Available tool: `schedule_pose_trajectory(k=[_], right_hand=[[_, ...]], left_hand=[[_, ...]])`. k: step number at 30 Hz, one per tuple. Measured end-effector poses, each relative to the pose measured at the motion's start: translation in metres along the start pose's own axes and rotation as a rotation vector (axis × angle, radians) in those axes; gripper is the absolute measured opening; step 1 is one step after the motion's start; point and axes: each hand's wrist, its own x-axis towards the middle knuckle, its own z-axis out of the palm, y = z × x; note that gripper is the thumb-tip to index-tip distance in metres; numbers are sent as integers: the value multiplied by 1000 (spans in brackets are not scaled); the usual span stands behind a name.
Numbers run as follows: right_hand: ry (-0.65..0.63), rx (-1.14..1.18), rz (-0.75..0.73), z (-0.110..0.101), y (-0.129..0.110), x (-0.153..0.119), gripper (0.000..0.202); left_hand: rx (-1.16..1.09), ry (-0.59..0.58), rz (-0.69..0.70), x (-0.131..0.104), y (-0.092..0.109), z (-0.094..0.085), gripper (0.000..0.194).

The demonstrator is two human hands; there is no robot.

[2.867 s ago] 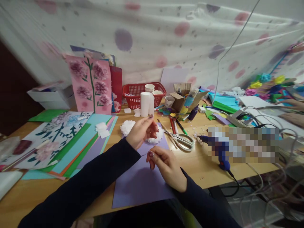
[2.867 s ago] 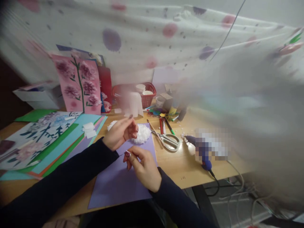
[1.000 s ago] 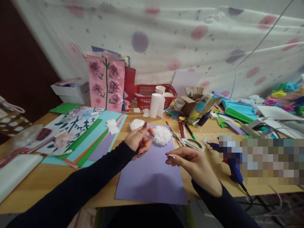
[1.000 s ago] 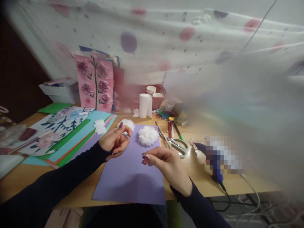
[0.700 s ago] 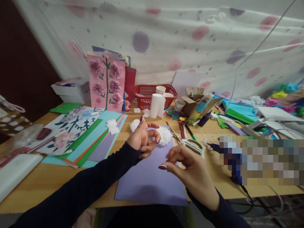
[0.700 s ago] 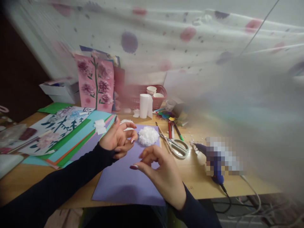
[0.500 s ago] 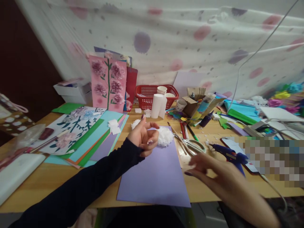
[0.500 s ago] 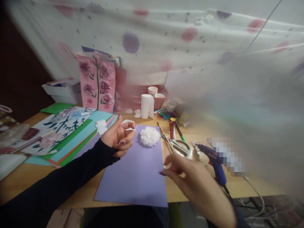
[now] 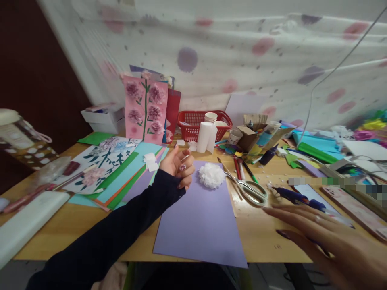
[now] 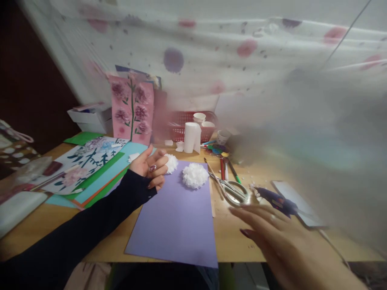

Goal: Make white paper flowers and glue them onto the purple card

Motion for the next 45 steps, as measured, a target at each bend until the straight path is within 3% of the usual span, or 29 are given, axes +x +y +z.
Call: schedule_pose_trajectory(k=[2,4,10,12,15,19,25,29,33,36,38,40,42,45], right_hand=[[-45,-34,-48,16,-28,21,25],[-43,77,-44,39,-54,36,28],[-199,386,153,116,-101,57,31],[-166,415,200,133,-108,61,32],[-16,367,237,149,-114,62,34],[88,253,172,159,-113,57,31],[-123,499,223,145,-102,51,31],[-241,707,285,138,-107,57,32],[-259,729,233,138,-105,60,31],[-381,548,150,118,-76,50,36],[-316,311,212,92,-46,43,44],[-93,43,211,62,-16,41,54],[94,-94,49,37,2,45,54],[237,-203,129,18,6,55,49]], left_hand=[[-5,12,22,0,-1,1,49],[-23,19,42,-1,-1,1,48],[-73,60,73,-4,-5,2,48],[-71,83,103,-6,-9,3,47],[-73,136,192,-7,-14,5,41],[-104,230,212,-6,-16,2,36],[-163,261,163,-5,-10,-7,36],[-158,265,183,-3,-10,-5,36],[-115,320,162,-1,-9,-2,36],[49,347,227,1,10,-15,27],[325,397,415,1,37,-33,20],[839,533,679,-1,69,-54,20],[965,608,809,-2,100,-72,14],[1126,700,986,1,132,-86,8]])
